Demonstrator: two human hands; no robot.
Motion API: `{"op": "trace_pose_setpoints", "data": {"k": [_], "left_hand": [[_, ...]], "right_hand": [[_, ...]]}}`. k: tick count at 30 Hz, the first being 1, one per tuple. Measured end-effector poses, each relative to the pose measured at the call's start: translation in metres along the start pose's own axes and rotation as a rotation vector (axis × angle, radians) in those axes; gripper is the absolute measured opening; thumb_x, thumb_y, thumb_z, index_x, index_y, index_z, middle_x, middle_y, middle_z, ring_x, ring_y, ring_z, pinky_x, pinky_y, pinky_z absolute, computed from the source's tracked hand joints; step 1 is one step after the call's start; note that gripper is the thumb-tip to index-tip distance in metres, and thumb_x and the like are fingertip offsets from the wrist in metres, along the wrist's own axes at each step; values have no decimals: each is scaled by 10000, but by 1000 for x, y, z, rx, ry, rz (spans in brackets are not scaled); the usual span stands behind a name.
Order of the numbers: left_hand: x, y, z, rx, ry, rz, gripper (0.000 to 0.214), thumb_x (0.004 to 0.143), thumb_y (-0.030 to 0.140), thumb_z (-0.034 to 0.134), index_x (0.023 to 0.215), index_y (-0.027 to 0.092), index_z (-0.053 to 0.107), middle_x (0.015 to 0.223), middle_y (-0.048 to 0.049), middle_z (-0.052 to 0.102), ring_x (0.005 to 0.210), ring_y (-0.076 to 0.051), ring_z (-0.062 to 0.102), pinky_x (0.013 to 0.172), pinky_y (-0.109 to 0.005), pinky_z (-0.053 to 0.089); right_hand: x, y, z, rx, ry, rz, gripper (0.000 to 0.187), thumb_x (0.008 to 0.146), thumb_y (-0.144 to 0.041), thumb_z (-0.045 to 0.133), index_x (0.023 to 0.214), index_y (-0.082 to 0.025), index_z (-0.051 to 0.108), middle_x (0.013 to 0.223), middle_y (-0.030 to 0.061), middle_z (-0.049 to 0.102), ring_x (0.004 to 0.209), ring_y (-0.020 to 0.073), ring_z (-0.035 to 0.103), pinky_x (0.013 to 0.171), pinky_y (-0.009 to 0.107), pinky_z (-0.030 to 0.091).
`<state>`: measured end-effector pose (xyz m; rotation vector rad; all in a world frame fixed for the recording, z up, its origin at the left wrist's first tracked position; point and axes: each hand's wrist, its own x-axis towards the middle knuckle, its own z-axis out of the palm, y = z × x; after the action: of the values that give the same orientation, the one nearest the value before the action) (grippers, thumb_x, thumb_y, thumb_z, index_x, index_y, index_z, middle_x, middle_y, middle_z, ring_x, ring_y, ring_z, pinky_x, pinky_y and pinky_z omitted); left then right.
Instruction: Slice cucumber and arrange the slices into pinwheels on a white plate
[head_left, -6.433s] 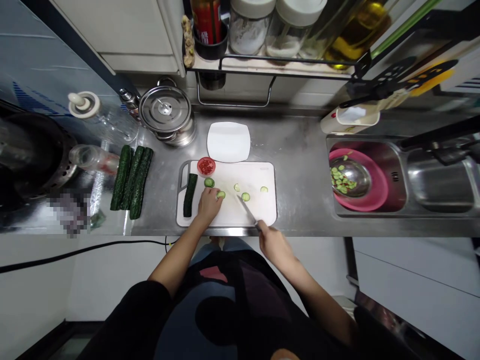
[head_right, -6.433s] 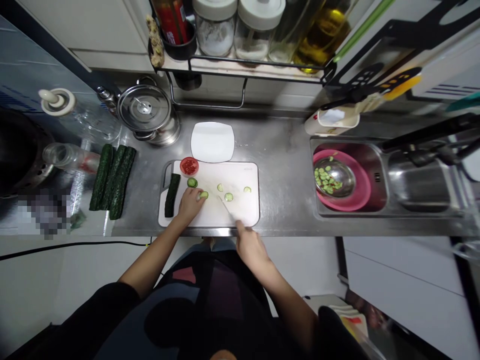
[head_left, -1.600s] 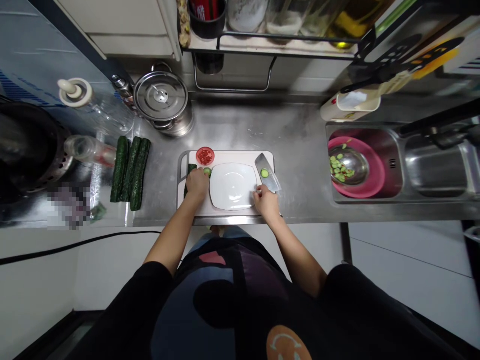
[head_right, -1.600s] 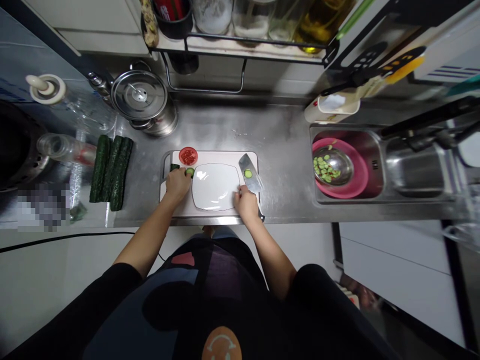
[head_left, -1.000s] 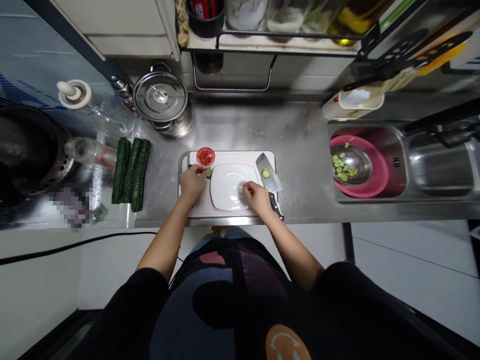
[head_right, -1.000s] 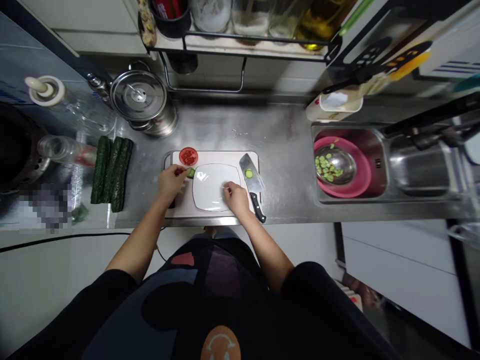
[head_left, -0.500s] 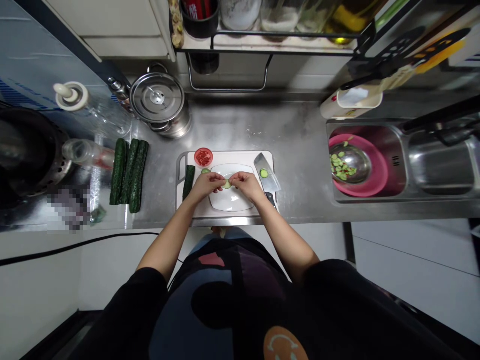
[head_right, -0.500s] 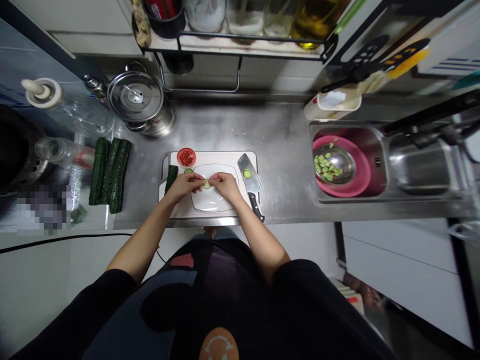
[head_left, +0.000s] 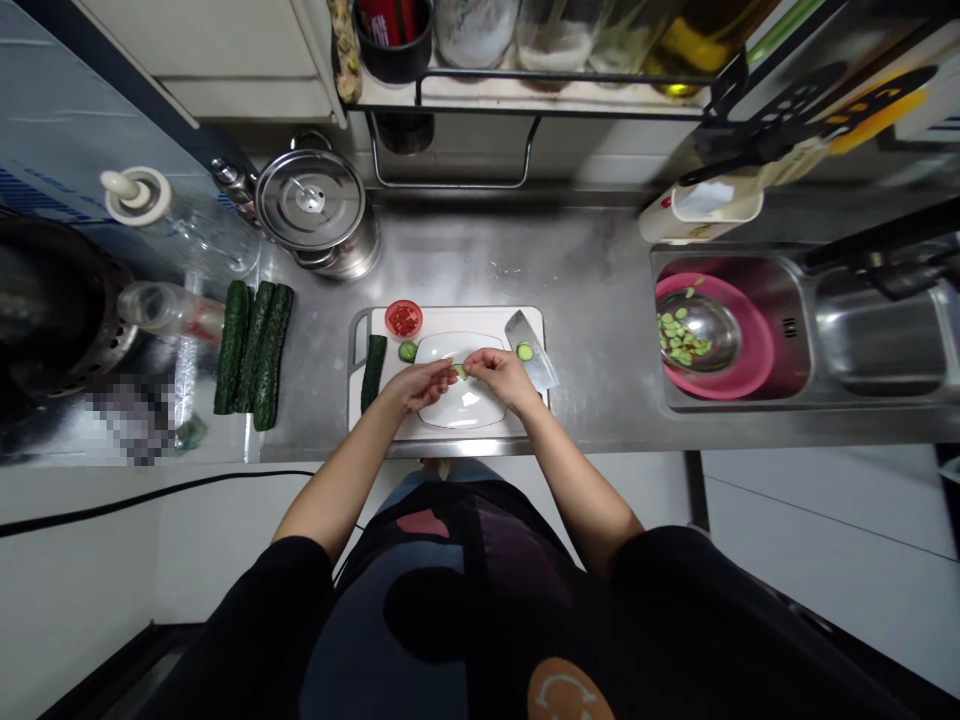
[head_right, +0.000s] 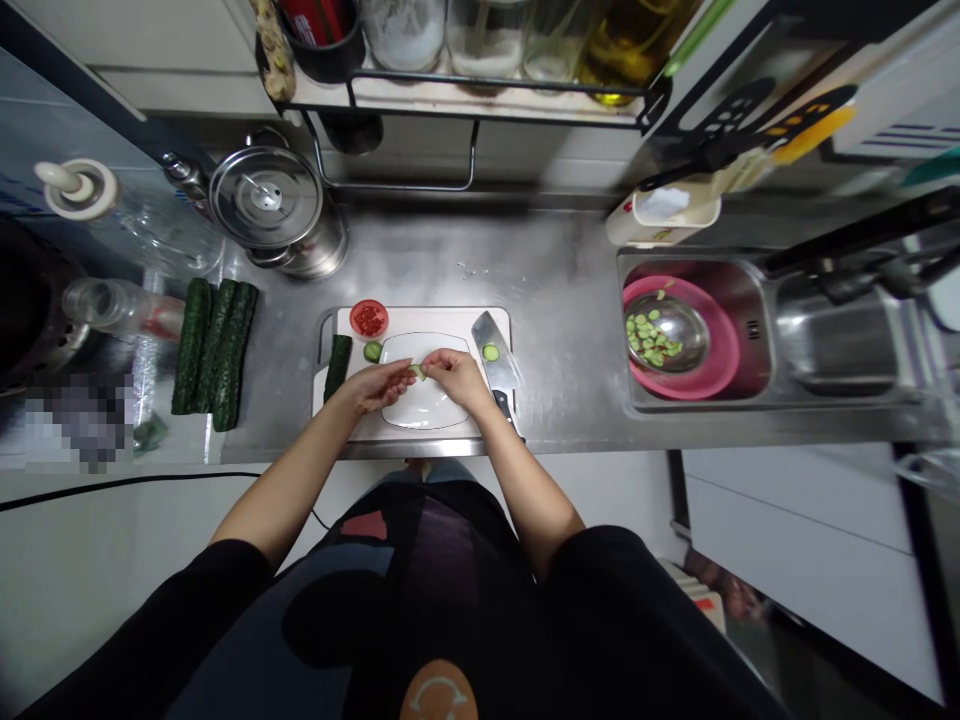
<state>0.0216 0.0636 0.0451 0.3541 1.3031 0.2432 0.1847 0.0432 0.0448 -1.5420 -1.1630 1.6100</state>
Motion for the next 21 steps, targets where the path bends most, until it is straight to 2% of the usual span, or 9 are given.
{"op": "trace_pose_setpoints", "data": {"k": [2, 5, 9, 12, 17, 21], "left_hand": [[3, 5, 0, -29, 21, 46, 204, 795, 291, 641, 664, 138, 606, 615, -11, 600, 425, -23, 439, 341, -112, 295], [9, 12, 1, 45, 119, 185, 108, 744, 210, 671, 687, 138, 615, 589, 7, 586, 441, -30, 456, 366, -121, 291], [18, 21, 5, 343, 252, 387, 63, 749, 192, 633, 720, 139, 650, 514, 29, 559, 457, -59, 482, 433, -162, 335], [25, 27, 10, 595, 352, 502, 80, 763, 204, 609, 750, 157, 674, 531, 24, 598, 500, -91, 533, 505, -197, 394], [34, 27, 15, 833, 432, 585, 118, 780, 173, 574, 817, 174, 686, 685, 0, 683, 597, -115, 606, 637, -225, 449], [36, 24, 15, 964, 480, 626, 154, 794, 165, 551, 851, 196, 691, 800, -29, 710, 742, -157, 639, 707, -245, 454]], "right_hand": [[1, 4, 0, 37, 30, 27, 205, 596, -367, 638, 668, -176, 625, 567, -43, 565, 512, 79, 432, 502, 208, 327], [6, 12, 3, 91, 87, 80, 159, 574, -321, 636, 636, -178, 604, 509, -60, 533, 466, 74, 416, 469, 201, 313], [16, 21, 7, 119, 162, 164, 105, 593, -274, 611, 627, -179, 580, 503, -51, 565, 447, 82, 466, 463, 200, 350], [24, 25, 9, 92, 216, 219, 80, 628, -252, 589, 611, -179, 561, 511, -43, 587, 424, 79, 481, 463, 200, 377], [30, 24, 9, -44, 297, 237, 103, 658, -208, 553, 560, -181, 565, 495, -43, 595, 403, 77, 496, 500, 201, 414], [31, 22, 12, -171, 328, 217, 181, 671, -185, 515, 494, -199, 551, 409, -55, 537, 402, 98, 502, 542, 212, 425]]}}
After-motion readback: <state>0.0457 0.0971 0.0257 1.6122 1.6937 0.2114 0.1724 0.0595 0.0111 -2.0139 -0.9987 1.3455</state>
